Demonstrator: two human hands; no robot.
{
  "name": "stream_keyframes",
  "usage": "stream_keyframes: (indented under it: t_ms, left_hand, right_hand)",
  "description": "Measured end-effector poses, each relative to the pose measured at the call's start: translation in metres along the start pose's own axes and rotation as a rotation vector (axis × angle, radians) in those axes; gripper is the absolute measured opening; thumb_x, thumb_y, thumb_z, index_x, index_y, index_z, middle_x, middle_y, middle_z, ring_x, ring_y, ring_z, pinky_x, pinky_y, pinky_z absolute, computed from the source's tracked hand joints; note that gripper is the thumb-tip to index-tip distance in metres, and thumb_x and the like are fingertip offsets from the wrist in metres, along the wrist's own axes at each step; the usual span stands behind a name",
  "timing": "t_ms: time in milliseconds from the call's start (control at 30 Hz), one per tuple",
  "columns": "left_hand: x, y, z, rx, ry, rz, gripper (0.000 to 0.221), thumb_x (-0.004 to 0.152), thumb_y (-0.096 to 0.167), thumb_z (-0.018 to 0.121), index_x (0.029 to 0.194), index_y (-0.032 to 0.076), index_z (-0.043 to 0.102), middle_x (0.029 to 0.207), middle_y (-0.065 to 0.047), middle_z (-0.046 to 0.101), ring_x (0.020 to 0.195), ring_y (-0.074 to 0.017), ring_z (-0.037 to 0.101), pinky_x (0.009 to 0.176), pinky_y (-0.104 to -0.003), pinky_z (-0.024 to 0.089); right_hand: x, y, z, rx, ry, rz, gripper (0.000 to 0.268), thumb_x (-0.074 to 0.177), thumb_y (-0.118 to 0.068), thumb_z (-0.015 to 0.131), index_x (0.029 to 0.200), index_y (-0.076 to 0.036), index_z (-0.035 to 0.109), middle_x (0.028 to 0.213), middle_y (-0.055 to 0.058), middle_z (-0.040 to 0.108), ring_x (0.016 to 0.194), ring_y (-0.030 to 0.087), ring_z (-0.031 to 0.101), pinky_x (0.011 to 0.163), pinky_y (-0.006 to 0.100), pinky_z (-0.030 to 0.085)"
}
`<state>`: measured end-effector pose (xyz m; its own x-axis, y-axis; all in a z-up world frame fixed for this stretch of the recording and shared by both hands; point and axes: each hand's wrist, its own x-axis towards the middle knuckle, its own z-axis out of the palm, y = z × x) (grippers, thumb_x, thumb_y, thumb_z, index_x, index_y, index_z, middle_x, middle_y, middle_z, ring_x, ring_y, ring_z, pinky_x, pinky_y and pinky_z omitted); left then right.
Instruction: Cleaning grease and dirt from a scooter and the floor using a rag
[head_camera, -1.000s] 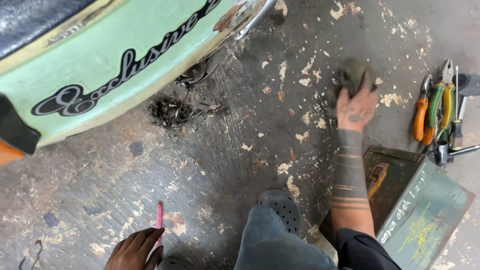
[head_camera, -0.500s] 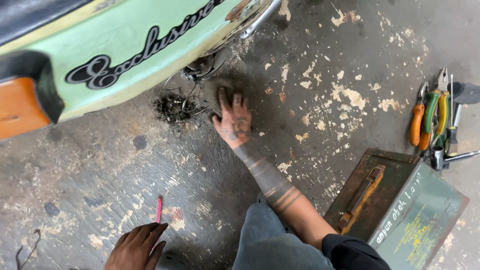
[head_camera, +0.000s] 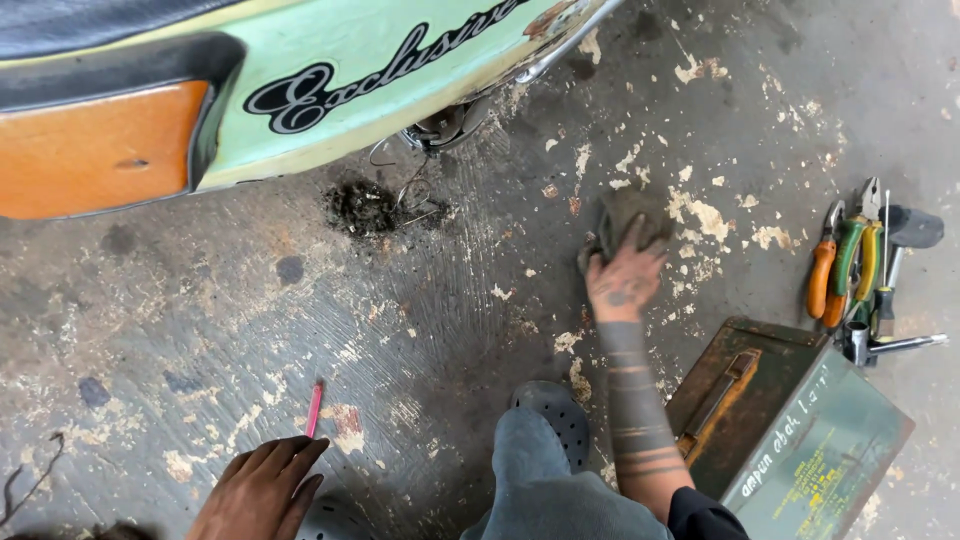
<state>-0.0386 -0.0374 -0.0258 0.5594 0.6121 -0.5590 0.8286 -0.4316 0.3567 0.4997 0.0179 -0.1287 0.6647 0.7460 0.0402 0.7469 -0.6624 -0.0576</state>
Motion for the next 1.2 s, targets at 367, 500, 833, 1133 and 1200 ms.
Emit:
stream_keyframes:
  t_ms: [367,500,833,1133,1200]
  left_hand:
    - [0.003,0.007,-0.005,-0.008,0.047,0.077,0.048,0.095,0.042,0.055,0.139,0.022,0.055,0.129,-0.001,0.068,0.123,-0.0231,0.065,0.104,-0.047,0.052]
    - [0.005,0.007,-0.003,0.030,0.020,0.058,0.048,0.096,0.045,0.053,0.139,0.024,0.055,0.133,-0.001,0.066,0.129,-0.0229,0.061,0.107,-0.048,0.051]
    - [0.008,0.004,-0.008,-0.002,0.002,0.048,0.045,0.095,0.040,0.055,0.137,0.023,0.057,0.132,0.003,0.066,0.122,-0.0195,0.064,0.106,-0.048,0.050]
    - [0.008,0.005,-0.013,0.015,0.019,0.100,0.048,0.097,0.040,0.052,0.140,0.020,0.054,0.134,-0.002,0.063,0.123,-0.0231,0.062,0.104,-0.048,0.050]
    - [0.006,0.008,-0.017,0.004,-0.002,0.064,0.046,0.098,0.040,0.051,0.139,0.022,0.055,0.134,-0.001,0.063,0.121,-0.0218,0.064,0.105,-0.047,0.050]
  right_hand:
    - [-0.055,-0.172,0.016,0.101,-0.054,-0.541,0.081,0.081,-0.043,0.074,0.142,0.000,0.042,0.130,0.033,0.047,0.091,0.037,0.063,0.045,0.029,0.058]
    - [-0.038,-0.171,-0.021,0.536,-0.297,-0.448,0.058,0.087,-0.024,0.071,0.136,-0.003,0.049,0.117,0.022,0.049,0.069,0.020,0.060,0.048,0.026,0.056]
    - [-0.023,-0.010,0.009,-0.209,-0.116,-0.192,0.086,0.089,-0.053,0.053,0.152,0.003,0.035,0.126,0.031,0.048,0.100,0.035,0.056,0.072,0.039,0.060]
    - [-0.093,-0.164,0.010,0.187,-0.162,-0.617,0.074,0.086,-0.040,0.065,0.144,-0.002,0.039,0.125,0.033,0.045,0.085,0.035,0.061,0.046,0.036,0.059]
    - [-0.093,-0.169,0.012,0.352,-0.239,-0.644,0.071,0.087,-0.032,0.069,0.143,0.001,0.040,0.124,0.031,0.046,0.085,0.033,0.062,0.057,0.035,0.061]
